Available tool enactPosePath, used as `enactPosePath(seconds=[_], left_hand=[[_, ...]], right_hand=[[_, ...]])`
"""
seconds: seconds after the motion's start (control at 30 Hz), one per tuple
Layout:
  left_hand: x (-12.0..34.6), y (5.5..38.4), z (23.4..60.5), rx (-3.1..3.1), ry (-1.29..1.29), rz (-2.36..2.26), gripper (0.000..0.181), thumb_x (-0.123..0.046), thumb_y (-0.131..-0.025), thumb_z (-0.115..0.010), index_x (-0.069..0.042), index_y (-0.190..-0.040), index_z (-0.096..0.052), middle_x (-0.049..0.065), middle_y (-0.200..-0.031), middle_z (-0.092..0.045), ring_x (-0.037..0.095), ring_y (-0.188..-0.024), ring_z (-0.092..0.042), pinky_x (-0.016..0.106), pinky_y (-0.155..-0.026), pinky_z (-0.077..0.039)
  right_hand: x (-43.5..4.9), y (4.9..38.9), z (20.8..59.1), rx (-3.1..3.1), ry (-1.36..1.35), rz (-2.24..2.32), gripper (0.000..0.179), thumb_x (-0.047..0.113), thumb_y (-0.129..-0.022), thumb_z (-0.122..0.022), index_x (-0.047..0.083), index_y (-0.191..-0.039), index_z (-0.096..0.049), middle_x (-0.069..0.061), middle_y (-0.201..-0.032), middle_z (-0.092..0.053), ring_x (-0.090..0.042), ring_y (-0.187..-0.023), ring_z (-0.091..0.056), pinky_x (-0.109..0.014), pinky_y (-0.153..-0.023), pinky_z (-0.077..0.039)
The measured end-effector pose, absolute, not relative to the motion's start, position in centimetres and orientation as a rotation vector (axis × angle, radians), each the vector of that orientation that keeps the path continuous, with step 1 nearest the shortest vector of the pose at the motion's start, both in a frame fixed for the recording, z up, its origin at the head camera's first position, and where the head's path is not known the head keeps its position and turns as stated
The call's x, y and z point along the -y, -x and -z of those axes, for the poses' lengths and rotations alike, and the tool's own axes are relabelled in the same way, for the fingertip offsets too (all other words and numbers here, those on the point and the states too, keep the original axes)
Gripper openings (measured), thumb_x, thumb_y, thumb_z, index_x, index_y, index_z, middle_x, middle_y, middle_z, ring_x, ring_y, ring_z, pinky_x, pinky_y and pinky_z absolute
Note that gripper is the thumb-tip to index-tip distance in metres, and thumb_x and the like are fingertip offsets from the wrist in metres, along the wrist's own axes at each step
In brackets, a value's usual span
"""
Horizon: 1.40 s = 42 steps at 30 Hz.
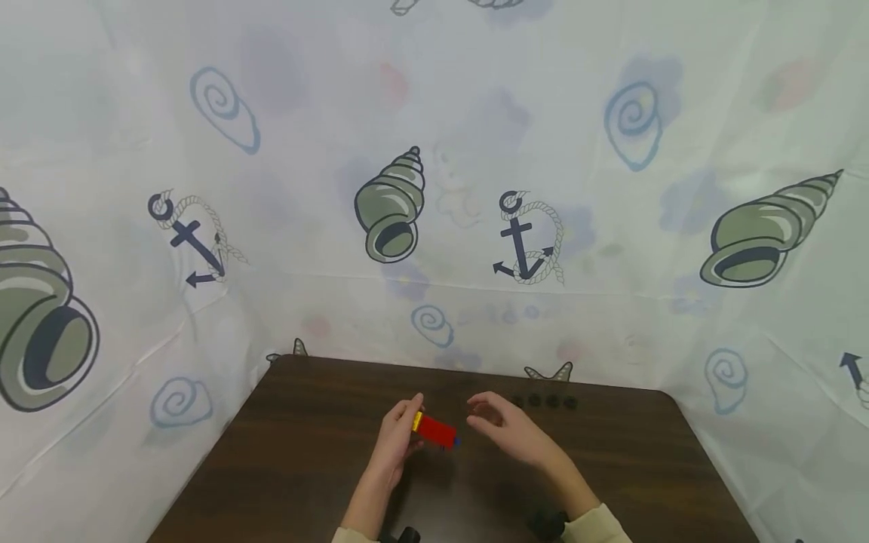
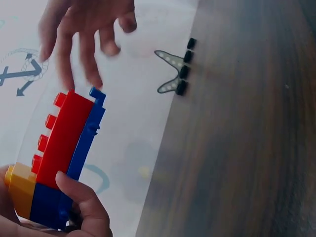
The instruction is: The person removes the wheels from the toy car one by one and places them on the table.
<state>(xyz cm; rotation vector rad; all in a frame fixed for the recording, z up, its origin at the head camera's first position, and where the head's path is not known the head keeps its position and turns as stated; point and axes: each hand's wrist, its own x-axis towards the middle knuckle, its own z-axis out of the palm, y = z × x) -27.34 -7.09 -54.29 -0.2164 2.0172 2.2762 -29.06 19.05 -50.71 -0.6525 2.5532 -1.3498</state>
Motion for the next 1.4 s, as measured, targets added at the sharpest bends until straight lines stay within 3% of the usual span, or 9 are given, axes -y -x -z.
enactPosePath(seconds=[0.13, 0.37, 0.5, 0.63, 0.8, 0.93, 1.1, 1.23, 1.4], left_hand=[[6.8, 27.5, 54.2, -1.945, 0.273, -2.352, 0.06, -0.068, -0.104, -0.057, -0.011, -0.124, -0.062, 0.005, -0.116, -0.06, 0.019, -0.095, -0.06, 0.031, -0.078, -0.057], [6.7, 27.3, 53.5, -1.846, 0.327, -2.462, 0.057, -0.069, -0.103, -0.057, -0.014, -0.118, -0.061, 0.003, -0.115, -0.059, 0.018, -0.096, -0.057, 0.029, -0.076, -0.055], [6.7, 27.4, 52.9, -1.779, 0.294, -2.478, 0.06, -0.071, -0.101, -0.06, -0.014, -0.122, -0.062, 0.006, -0.124, -0.056, 0.02, -0.1, -0.055, 0.028, -0.077, -0.054], [6.9, 27.6, 52.7, -1.691, 0.205, -2.471, 0.067, -0.07, -0.102, -0.058, -0.011, -0.134, -0.059, 0.009, -0.139, -0.051, 0.022, -0.111, -0.055, 0.029, -0.086, -0.053], [7.6, 27.6, 52.5, -1.597, 0.026, -2.439, 0.06, -0.051, -0.111, -0.05, -0.006, -0.151, -0.047, 0.01, -0.147, -0.048, 0.021, -0.124, -0.054, 0.035, -0.1, -0.052], [8.2, 27.9, 52.0, -1.692, -0.158, -2.33, 0.051, -0.032, -0.11, -0.049, -0.009, -0.155, -0.039, 0.01, -0.148, -0.047, 0.023, -0.131, -0.05, 0.04, -0.107, -0.049], [8.9, 29.2, 51.7, -2.014, -0.318, -2.13, 0.05, -0.037, -0.11, -0.061, -0.015, -0.153, -0.048, 0.012, -0.15, -0.053, 0.028, -0.133, -0.056, 0.05, -0.117, -0.047], [9.5, 30.7, 52.1, -2.368, -0.385, -1.923, 0.05, -0.046, -0.104, -0.071, -0.018, -0.144, -0.059, 0.012, -0.144, -0.064, 0.03, -0.125, -0.066, 0.053, -0.109, -0.056], [9.4, 32.5, 53.2, -2.738, -0.484, -1.548, 0.041, -0.039, -0.1, -0.077, -0.015, -0.132, -0.068, 0.008, -0.129, -0.066, 0.026, -0.115, -0.06, 0.055, -0.104, -0.056]], right_hand=[[-17.0, 27.9, 50.8, -2.59, 0.732, 1.213, 0.049, 0.043, -0.105, -0.071, 0.025, -0.148, -0.057, -0.005, -0.147, -0.064, -0.013, -0.094, -0.068, -0.031, -0.075, -0.056], [-15.8, 27.2, 50.5, -2.682, 0.749, 1.169, 0.045, 0.042, -0.103, -0.074, 0.03, -0.144, -0.058, 0.0, -0.128, -0.074, -0.007, -0.087, -0.069, -0.031, -0.071, -0.056], [-15.5, 27.4, 49.9, -2.756, 0.759, 1.153, 0.04, 0.044, -0.101, -0.075, 0.032, -0.137, -0.061, 0.005, -0.117, -0.077, -0.004, -0.081, -0.069, -0.029, -0.068, -0.057], [-15.5, 27.8, 49.4, -2.801, 0.756, 1.184, 0.036, 0.042, -0.102, -0.075, 0.032, -0.134, -0.063, 0.006, -0.114, -0.076, -0.005, -0.076, -0.068, -0.028, -0.065, -0.056], [-16.3, 28.5, 49.1, -2.769, 0.689, 1.296, 0.038, 0.044, -0.104, -0.072, 0.029, -0.138, -0.063, 0.002, -0.116, -0.074, -0.01, -0.085, -0.069, -0.03, -0.07, -0.058], [-17.0, 29.7, 48.7, -2.696, 0.689, 1.398, 0.043, 0.042, -0.104, -0.072, 0.021, -0.141, -0.063, -0.002, -0.115, -0.073, -0.015, -0.088, -0.07, -0.032, -0.074, -0.06], [-17.9, 31.8, 48.7, -2.545, 0.738, 1.5, 0.044, 0.032, -0.106, -0.071, 0.011, -0.143, -0.061, -0.009, -0.113, -0.075, -0.02, -0.085, -0.072, -0.033, -0.078, -0.062], [-18.2, 33.8, 49.0, -2.499, 0.764, 1.402, 0.042, 0.033, -0.107, -0.069, 0.011, -0.142, -0.061, -0.009, -0.12, -0.075, -0.019, -0.088, -0.072, -0.033, -0.082, -0.061], [-18.4, 35.8, 49.3, -2.517, 0.772, 1.175, 0.036, 0.027, -0.105, -0.07, 0.01, -0.137, -0.063, -0.009, -0.122, -0.074, -0.021, -0.092, -0.07, -0.038, -0.084, -0.062]])
